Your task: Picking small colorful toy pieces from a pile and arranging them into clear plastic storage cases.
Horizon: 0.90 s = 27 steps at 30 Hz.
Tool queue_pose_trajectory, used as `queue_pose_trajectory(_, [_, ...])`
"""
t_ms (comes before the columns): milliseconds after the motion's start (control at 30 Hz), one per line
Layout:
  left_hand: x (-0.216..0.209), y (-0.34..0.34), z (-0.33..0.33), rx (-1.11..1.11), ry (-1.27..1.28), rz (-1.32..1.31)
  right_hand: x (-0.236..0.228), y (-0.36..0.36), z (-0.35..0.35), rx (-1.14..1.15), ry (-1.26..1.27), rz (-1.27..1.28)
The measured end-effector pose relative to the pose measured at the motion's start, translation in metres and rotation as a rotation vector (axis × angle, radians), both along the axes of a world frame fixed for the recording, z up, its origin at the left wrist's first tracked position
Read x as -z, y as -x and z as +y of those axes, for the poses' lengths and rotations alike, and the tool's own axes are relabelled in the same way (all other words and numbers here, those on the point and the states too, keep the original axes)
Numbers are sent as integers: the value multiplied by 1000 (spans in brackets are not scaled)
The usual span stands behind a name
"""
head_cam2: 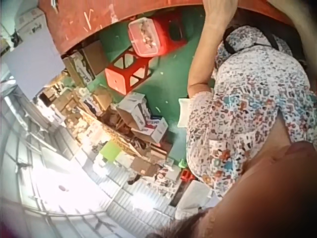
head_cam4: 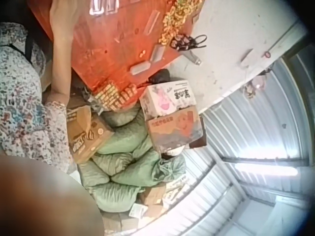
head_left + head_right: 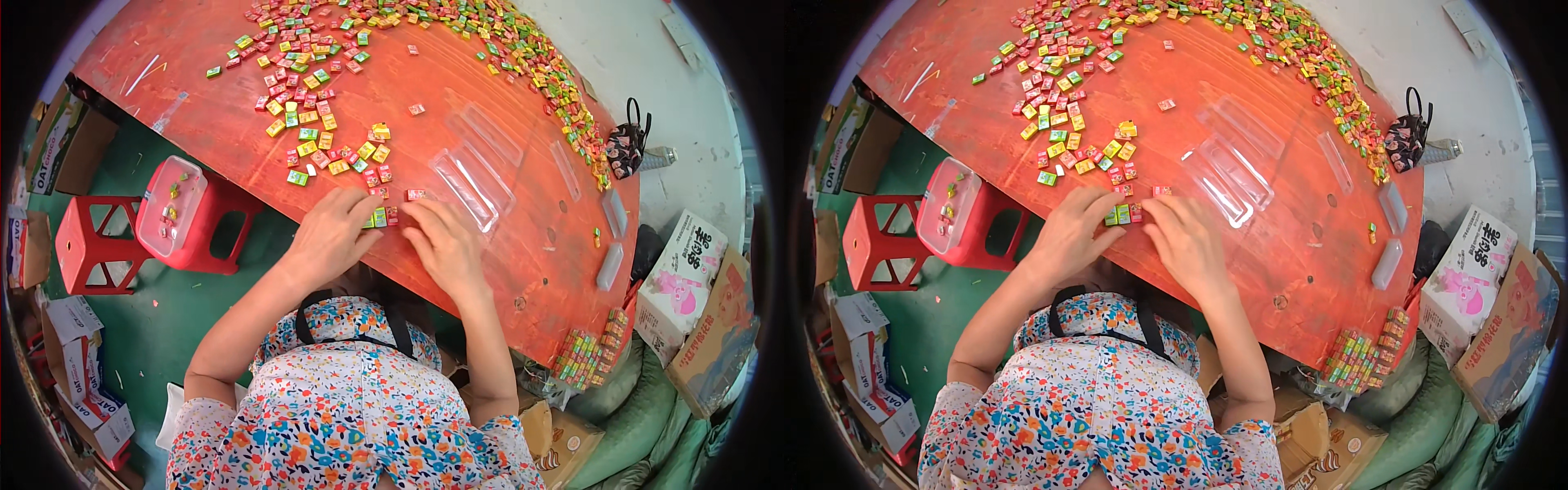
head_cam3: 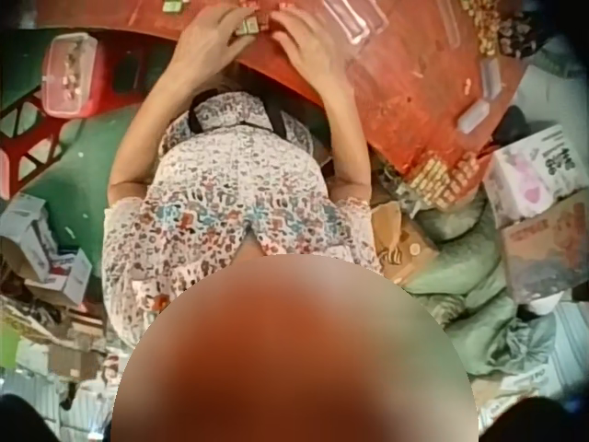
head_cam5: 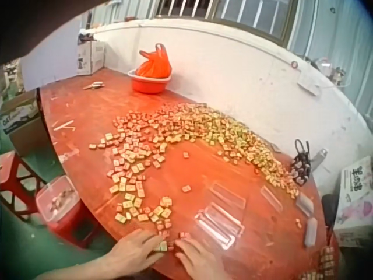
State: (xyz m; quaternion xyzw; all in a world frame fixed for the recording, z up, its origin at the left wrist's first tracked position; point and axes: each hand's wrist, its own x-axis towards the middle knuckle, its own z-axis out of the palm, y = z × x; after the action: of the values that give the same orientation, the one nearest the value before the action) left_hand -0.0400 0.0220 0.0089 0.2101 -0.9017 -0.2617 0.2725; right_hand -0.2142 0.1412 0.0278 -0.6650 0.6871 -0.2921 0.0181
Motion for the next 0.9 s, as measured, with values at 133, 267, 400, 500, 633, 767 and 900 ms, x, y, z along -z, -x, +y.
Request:
queue_pose_trajectory(133, [8, -2, 1, -4, 6, -26, 7, -13, -17, -24, -33, 162])
queue_pose_trajectory(267, [7, -13, -5, -24, -35, -36, 9, -12, -12, -19, -20, 50])
queue_pose_trajectory(400, [8, -27, -13, -65, -75, -24, 6, -27, -21, -83, 69, -76])
queue_pose_trajectory(500, [6, -31, -12, -28, -126, -16, 11, -35, -30, -129, 73, -28])
queue_pose_trajectory(633, [7, -27, -8, -5, -131, 1, 8, -32, -26, -90, 75, -30])
queue_pose_trajectory(767, [8, -17, -2, 36, -135, 45, 3, -15, -19, -41, 58, -120])
queue_pose_trajectory(900, [-10, -10, -13, -17, -366, 29, -4, 1, -38, 50, -2, -184])
